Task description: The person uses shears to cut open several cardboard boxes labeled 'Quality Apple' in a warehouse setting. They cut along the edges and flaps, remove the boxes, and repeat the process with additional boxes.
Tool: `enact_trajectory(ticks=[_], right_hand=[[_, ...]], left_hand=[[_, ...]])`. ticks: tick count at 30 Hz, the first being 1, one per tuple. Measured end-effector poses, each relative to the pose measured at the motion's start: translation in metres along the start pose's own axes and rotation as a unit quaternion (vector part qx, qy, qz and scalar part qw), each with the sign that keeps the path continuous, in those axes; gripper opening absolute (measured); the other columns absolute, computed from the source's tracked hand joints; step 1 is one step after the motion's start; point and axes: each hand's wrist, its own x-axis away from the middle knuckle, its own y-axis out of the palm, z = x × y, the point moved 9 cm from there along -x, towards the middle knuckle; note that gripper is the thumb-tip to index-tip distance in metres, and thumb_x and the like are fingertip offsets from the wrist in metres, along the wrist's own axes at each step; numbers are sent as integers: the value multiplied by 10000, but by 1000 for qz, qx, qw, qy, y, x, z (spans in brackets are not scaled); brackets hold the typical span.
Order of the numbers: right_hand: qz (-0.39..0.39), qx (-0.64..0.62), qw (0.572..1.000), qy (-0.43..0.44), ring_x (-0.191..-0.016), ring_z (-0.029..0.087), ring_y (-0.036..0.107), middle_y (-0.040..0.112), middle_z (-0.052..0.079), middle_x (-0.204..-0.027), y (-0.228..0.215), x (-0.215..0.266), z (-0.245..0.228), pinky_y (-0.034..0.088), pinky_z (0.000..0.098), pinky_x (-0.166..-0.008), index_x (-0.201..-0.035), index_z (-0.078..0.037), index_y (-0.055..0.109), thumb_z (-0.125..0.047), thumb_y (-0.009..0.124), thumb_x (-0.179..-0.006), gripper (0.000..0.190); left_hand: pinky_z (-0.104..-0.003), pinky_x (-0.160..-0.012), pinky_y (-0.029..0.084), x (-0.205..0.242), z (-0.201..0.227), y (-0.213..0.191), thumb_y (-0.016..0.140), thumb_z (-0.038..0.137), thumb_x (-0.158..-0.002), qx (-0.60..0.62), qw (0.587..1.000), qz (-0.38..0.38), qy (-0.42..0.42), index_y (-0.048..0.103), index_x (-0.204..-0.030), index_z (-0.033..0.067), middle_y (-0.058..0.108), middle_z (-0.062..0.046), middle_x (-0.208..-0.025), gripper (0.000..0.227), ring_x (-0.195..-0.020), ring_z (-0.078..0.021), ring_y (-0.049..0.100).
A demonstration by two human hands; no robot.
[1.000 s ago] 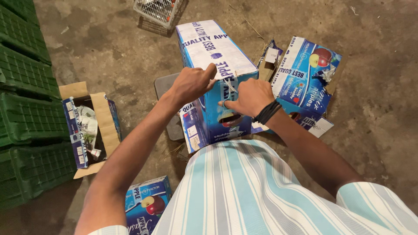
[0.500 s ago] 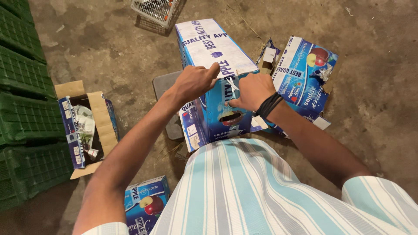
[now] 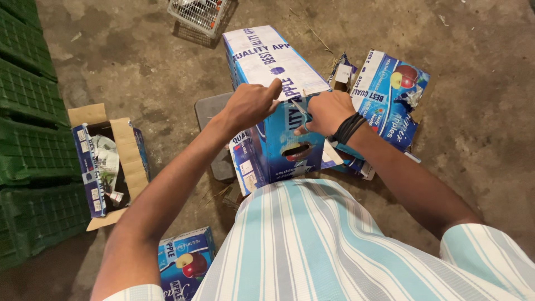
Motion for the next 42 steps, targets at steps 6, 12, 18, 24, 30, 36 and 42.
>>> enact_trajectory(ticks=[6, 12, 18, 24, 30, 36, 42], right_hand=[[-35, 48, 998, 14, -823, 332, 740, 734, 147, -796, -4, -1, 3, 571, 431, -683, -846, -22, 750, -794, 847, -527, 841], [-17, 42, 999, -10, -870, 359, 734, 738, 170, -846, -13, -6, 6, 578, 453, -737, -928, -9, 726, -828, 848, -477, 943], [-30, -20, 999, 0, -873, 391, 727, 727, 207, -873, -18, 7, 23, 570, 484, -772, -1005, 0, 685, -810, 847, -485, 976], [20, -48, 999, 4, -840, 391, 720, 723, 217, -846, -16, 22, 17, 565, 478, -733, -978, 38, 656, -783, 842, -541, 949], [69, -26, 997, 38, -771, 356, 725, 721, 189, -764, -11, 4, 4, 561, 432, -705, -940, 42, 653, -806, 850, -524, 965], [77, -3, 996, 51, -740, 327, 727, 724, 165, -751, -6, 2, 8, 565, 410, -672, -964, 34, 650, -795, 868, -511, 970], [90, 8, 993, 73, -767, 328, 737, 731, 157, -779, -7, 3, 7, 569, 403, -679, -968, 42, 653, -708, 910, -544, 899]], left_hand=[[-499, -565, 483, -1, 6, 4, 723, 205, -935, 9, 1000, 2, -4, 472, -1078, 42, 658, -140, -654, 332, -646, -380, 679], [-510, -586, 484, 3, 4, 1, 731, 213, -933, 15, 1000, 10, -18, 477, -1088, 50, 672, -143, -689, 339, -686, -387, 684], [-498, -574, 494, 3, 6, 2, 710, 185, -937, -10, 999, 29, -6, 481, -1077, 43, 679, -144, -707, 304, -692, -381, 690], [-493, -555, 498, -4, -1, -3, 692, 173, -953, -11, 999, 35, -16, 483, -1069, 43, 669, -154, -697, 272, -683, -379, 689], [-506, -566, 490, -8, 10, -2, 706, 178, -933, -7, 999, 48, 16, 470, -1068, 39, 654, -161, -674, 305, -674, -394, 677], [-518, -556, 476, -17, 9, 6, 706, 173, -940, 7, 999, 46, -4, 461, -1085, 35, 654, -160, -660, 316, -651, -404, 666], [-529, -535, 460, -26, 11, 12, 713, 164, -931, -2, 999, 51, 4, 453, -1083, 35, 636, -165, -626, 328, -623, -414, 652]])
